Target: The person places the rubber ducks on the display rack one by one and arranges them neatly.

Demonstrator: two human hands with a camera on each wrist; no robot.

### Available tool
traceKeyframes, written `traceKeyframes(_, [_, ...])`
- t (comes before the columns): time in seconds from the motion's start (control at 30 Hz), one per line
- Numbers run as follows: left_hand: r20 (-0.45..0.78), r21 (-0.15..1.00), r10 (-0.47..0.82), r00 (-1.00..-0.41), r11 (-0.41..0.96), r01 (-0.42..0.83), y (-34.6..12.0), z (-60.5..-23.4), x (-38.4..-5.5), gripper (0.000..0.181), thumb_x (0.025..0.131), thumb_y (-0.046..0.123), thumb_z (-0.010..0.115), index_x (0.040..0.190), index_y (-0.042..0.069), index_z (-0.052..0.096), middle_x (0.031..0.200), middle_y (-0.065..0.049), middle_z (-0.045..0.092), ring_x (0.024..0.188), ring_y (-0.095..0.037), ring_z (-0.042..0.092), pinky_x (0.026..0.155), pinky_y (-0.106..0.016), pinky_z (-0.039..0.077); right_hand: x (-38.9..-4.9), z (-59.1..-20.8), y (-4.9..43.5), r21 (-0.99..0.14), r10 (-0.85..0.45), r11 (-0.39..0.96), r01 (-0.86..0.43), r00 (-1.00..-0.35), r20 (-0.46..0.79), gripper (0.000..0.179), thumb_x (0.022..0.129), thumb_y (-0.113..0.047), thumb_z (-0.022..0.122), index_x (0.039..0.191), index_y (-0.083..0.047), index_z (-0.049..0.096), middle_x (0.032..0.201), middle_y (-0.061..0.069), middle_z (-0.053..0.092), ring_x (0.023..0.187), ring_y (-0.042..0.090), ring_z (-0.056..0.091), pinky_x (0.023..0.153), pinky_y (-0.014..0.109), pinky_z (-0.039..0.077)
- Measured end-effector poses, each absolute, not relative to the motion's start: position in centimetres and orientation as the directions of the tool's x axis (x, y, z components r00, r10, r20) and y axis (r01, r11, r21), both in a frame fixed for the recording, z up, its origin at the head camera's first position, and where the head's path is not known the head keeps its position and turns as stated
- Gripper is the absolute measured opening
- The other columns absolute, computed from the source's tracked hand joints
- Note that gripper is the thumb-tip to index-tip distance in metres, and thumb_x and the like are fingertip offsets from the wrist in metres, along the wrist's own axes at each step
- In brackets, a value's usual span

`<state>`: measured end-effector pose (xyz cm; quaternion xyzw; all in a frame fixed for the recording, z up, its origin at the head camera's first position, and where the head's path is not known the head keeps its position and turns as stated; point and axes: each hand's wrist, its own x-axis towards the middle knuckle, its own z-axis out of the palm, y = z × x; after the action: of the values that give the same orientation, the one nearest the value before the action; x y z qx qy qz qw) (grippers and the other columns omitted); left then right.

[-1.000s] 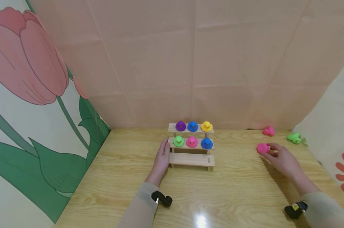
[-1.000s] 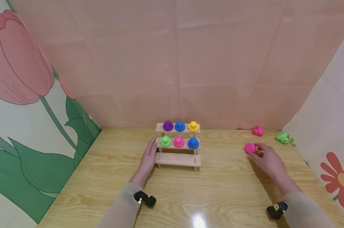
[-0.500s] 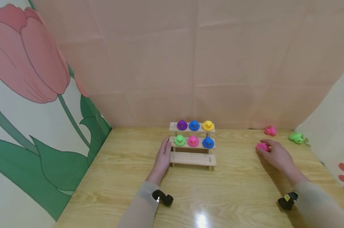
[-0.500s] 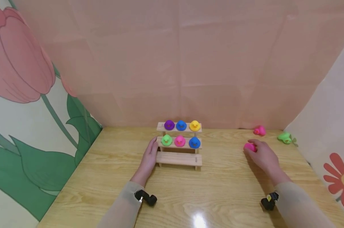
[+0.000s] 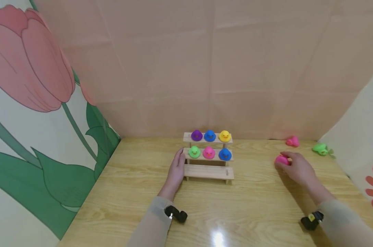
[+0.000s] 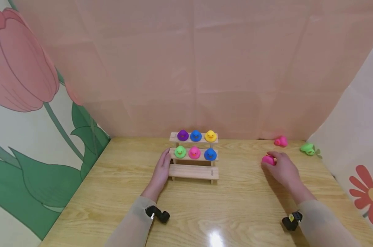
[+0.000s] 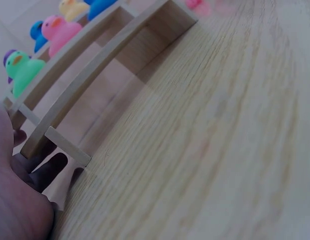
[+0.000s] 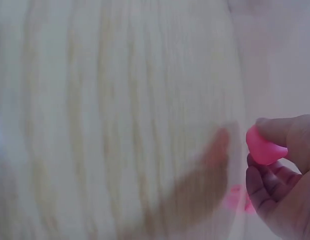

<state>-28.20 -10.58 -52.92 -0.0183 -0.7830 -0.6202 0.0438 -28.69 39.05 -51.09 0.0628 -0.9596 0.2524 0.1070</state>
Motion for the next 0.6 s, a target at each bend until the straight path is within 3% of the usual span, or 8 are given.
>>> traceKeyframes(0.4, [0.094,0.965,-0.036,-0.995,0.248,0.082,-10.6,-53.0,-28.2,0.063,0.118,0.059,0.034,0.173,0.029,0.037,0.176,-0.006,0.039,0.164,-0.035,0.03,0.134,-0.058,0.023,-27.4,-48.7,35.1,-0.491,-0.103,0.816,-0.304,-0.913,0.395,0.055,0.102,-0.017,0.083,0.145,0.01,0.061,0.135,0.042,0.057,0.113,0.055,0.06,0.091,0.071,0.05])
traceKeyframes(0.5, [0.1,0.966,-0.038,-0.994,0.242,0.087,-10.6,-53.1,-28.2,0.062,0.119,0.058,0.035,0.173,0.028,0.038,0.175,-0.008,0.04,0.164,-0.036,0.031,0.134,-0.059,0.023,-27.2,-48.1,34.2,-0.498,-0.115,0.804,-0.325,-0.907,0.406,0.057,0.1,-0.014,0.085,0.146,0.01,0.061,0.132,0.037,0.06,0.11,0.052,0.064,0.088,0.063,0.055])
traceKeyframes(0.6, [0.099,0.967,-0.042,-0.994,0.239,0.087,-10.5,-53.2,-28.3,0.062,0.119,0.058,0.035,0.173,0.028,0.039,0.175,-0.008,0.041,0.163,-0.037,0.031,0.134,-0.059,0.024,-26.8,-47.5,33.2,-0.506,-0.124,0.791,-0.344,-0.9,0.418,0.058,0.098,-0.014,0.087,0.146,0.008,0.063,0.13,0.033,0.063,0.106,0.047,0.066,0.084,0.042,0.057])
